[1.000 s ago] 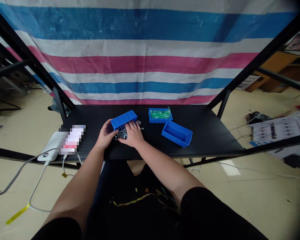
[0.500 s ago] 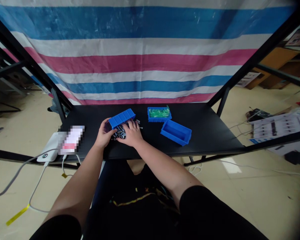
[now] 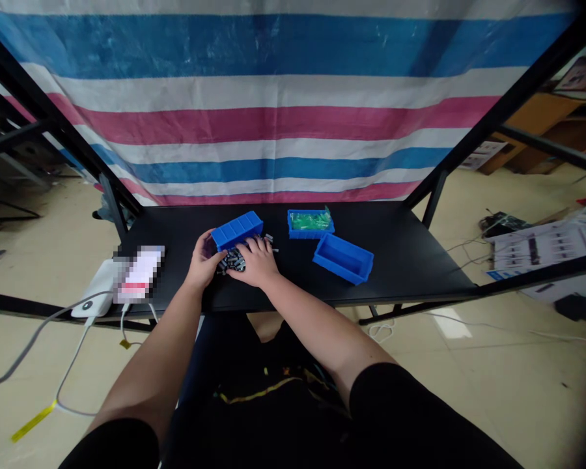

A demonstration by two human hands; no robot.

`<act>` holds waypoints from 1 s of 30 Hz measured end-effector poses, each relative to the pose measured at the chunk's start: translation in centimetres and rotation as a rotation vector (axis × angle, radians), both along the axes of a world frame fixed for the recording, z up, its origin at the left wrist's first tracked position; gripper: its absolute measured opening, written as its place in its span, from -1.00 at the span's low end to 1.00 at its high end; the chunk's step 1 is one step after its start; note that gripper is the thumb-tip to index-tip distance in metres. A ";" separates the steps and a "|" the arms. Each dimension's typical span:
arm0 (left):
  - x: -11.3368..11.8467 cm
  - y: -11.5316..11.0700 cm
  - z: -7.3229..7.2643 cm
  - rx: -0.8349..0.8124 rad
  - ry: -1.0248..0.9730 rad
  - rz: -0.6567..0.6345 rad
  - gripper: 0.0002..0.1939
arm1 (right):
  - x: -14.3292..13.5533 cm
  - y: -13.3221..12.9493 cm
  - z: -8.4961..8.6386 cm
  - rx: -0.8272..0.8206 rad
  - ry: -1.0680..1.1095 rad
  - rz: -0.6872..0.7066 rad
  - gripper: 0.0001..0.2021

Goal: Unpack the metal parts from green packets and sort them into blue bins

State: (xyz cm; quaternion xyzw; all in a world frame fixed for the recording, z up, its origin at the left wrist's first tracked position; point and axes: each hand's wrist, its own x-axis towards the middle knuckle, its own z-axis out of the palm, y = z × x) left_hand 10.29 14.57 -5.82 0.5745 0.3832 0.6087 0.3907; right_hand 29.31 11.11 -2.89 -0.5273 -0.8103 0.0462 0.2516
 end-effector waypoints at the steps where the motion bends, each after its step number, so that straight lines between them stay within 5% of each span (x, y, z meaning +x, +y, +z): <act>1: 0.1 0.0 0.1 0.001 -0.003 0.018 -0.27 | 0.0 0.0 0.0 0.005 -0.002 0.000 -0.23; 17: -0.5 3.5 1.0 -0.134 0.056 0.165 -0.30 | 0.2 0.1 -0.2 -0.039 0.025 0.032 -0.17; 30: -3.5 8.9 3.1 -0.345 0.523 0.513 -0.57 | 0.7 -0.3 0.4 0.037 0.148 0.023 -0.24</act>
